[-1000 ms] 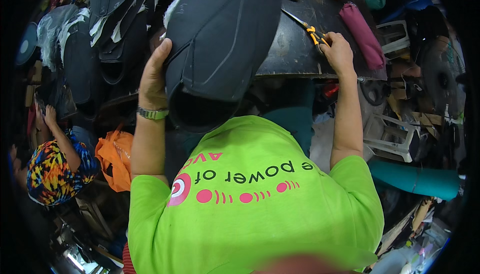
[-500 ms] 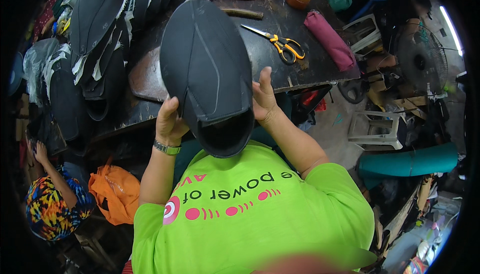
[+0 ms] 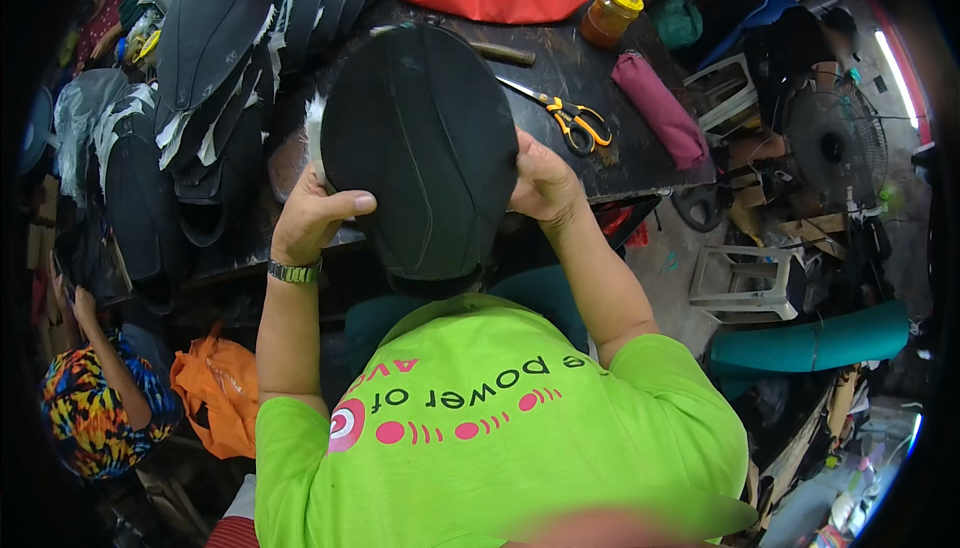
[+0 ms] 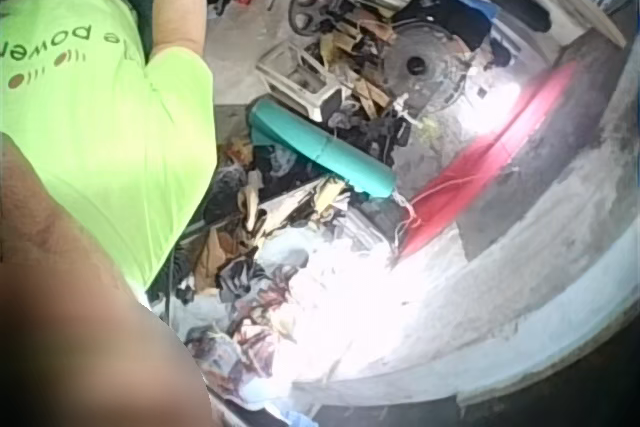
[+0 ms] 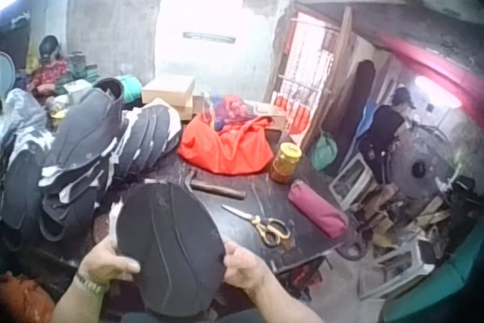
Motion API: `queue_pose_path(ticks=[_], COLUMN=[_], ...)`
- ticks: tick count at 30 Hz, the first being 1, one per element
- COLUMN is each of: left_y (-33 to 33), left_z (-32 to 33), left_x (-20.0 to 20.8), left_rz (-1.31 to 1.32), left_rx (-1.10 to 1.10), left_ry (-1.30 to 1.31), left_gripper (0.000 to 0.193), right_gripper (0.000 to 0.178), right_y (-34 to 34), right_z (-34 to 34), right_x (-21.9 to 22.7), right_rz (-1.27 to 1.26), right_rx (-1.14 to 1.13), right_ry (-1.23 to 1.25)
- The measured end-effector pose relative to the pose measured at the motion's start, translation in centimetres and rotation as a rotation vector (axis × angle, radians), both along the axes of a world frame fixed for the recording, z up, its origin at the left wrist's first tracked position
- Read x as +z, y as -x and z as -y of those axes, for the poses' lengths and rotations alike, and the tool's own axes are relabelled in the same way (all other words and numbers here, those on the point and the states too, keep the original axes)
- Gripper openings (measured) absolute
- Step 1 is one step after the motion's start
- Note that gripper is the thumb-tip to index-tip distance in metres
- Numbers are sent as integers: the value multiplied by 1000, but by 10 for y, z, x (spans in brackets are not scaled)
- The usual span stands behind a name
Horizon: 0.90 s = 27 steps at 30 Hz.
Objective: The person handles black shoe uppers and a wooden last, then uses yellow-handled scissors to trim excess material from the uppers. They repeatedly pick up, inspect, and cut the uppers, placing trimmed pieces aside on the workbench.
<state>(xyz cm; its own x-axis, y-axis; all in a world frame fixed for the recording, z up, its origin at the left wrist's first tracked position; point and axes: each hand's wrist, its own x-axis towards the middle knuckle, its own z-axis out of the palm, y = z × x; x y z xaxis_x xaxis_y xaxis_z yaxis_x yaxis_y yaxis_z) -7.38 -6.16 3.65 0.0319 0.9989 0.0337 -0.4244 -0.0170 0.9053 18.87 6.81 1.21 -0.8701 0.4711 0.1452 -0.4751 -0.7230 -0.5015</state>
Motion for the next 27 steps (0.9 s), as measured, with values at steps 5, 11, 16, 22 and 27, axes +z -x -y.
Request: queue_pose_path(ticks=[5,11,16,22,27], left_y=[-7,-7,29,22,12], left_z=[-1,-9,-23,-17,-8], left_x=[31,11,-31,-70,-68], left_rz=[-91,93,668,820,741], left_rx=[-124,-100,-181,17,-35], left_ry=[-68,-156,-110,195,196], left_gripper=[54,71,49,45,50], right_gripper=[61,46,39,21,15], right_y=[18,31,39,53,53], right_z=[-15,14,-4,-17,-35], right_x=[-14,-44,-7,24,28], right_rz=[-19,453,-46,362,390], right_rx=[57,-356,-11,-391,-374], right_ry=[177,-820,45,-173,-270])
